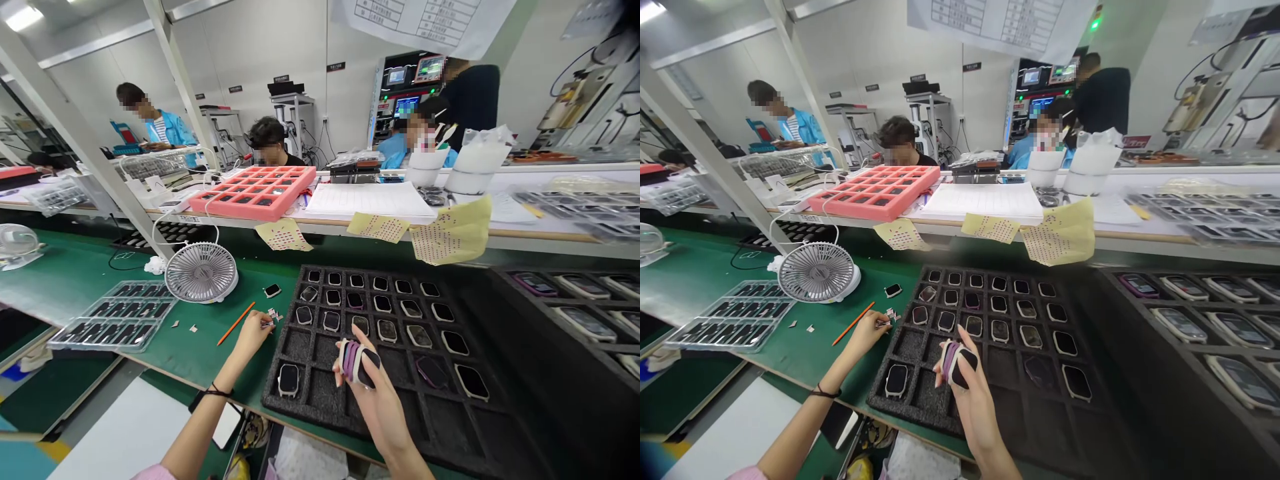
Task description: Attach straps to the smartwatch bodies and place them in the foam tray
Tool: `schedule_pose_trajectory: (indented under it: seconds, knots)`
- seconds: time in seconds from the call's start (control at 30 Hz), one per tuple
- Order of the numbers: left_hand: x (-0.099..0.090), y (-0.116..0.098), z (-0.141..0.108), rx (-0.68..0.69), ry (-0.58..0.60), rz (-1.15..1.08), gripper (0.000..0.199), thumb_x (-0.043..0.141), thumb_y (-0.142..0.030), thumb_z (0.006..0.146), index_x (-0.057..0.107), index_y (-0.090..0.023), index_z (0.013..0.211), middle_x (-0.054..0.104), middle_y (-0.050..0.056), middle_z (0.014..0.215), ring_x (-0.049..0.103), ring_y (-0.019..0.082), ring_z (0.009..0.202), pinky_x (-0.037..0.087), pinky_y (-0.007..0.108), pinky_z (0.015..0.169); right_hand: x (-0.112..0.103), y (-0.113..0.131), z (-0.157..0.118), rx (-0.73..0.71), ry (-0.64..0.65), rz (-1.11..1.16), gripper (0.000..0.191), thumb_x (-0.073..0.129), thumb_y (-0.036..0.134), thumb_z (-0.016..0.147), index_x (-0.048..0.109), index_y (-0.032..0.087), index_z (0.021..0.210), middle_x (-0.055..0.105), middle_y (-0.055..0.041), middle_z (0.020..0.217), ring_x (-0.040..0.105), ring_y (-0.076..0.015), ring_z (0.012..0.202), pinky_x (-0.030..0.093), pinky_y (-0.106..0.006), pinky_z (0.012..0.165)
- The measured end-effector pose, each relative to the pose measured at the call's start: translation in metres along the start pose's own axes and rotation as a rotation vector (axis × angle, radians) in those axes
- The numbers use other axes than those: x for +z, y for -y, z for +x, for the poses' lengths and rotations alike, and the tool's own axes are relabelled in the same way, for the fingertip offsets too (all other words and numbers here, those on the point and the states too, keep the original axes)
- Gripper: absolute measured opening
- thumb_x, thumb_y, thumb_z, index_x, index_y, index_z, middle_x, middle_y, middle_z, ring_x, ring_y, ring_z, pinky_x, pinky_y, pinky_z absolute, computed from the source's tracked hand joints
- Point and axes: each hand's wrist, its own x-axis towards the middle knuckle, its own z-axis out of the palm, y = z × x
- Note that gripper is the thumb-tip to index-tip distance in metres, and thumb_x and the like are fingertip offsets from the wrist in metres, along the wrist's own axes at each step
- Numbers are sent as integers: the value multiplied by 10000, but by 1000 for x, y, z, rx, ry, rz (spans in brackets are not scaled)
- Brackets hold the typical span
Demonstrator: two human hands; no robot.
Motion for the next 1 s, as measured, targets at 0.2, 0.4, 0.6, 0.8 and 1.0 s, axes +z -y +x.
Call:
schedule_pose_trajectory:
  seconds: [0.2,0.4,0.6,0.8,1.0]
  knots:
    - [-27,-45,-19,56,54,-145,172,627,-297,781,698,-151,835,713,45,732,673,189,656,530,275,633,-4,9,9,260,171,192,485,583,449,841,570,210,1262,670,-104,964,585,-188,685,409,-312,581]
    - [-52,-123,-59,704,336,-614,119,660,-259,826,732,-170,794,729,78,805,685,164,769,560,270,727,2,10,8,484,355,240,419,624,435,804,620,171,1130,671,-73,853,590,-173,631,365,-255,500]
    - [-49,-146,-60,946,463,-673,98,651,-141,824,745,-124,843,716,100,847,663,136,814,539,221,766,1,4,3,574,451,270,349,651,465,796,650,120,847,629,-47,669,611,-187,642,390,-250,503]
    - [-50,-148,-54,916,596,-604,88,690,-169,797,768,-144,828,682,76,808,609,124,794,477,221,776,-1,-1,1,605,490,264,392,632,465,792,681,86,879,676,-91,794,619,-185,621,411,-259,491]
    - [-46,-151,-51,732,812,-602,217,691,-384,789,772,-190,841,634,66,850,599,123,794,470,198,717,-18,-16,12,567,602,75,595,539,656,772,660,78,845,648,-85,718,590,-165,597,428,-272,545]
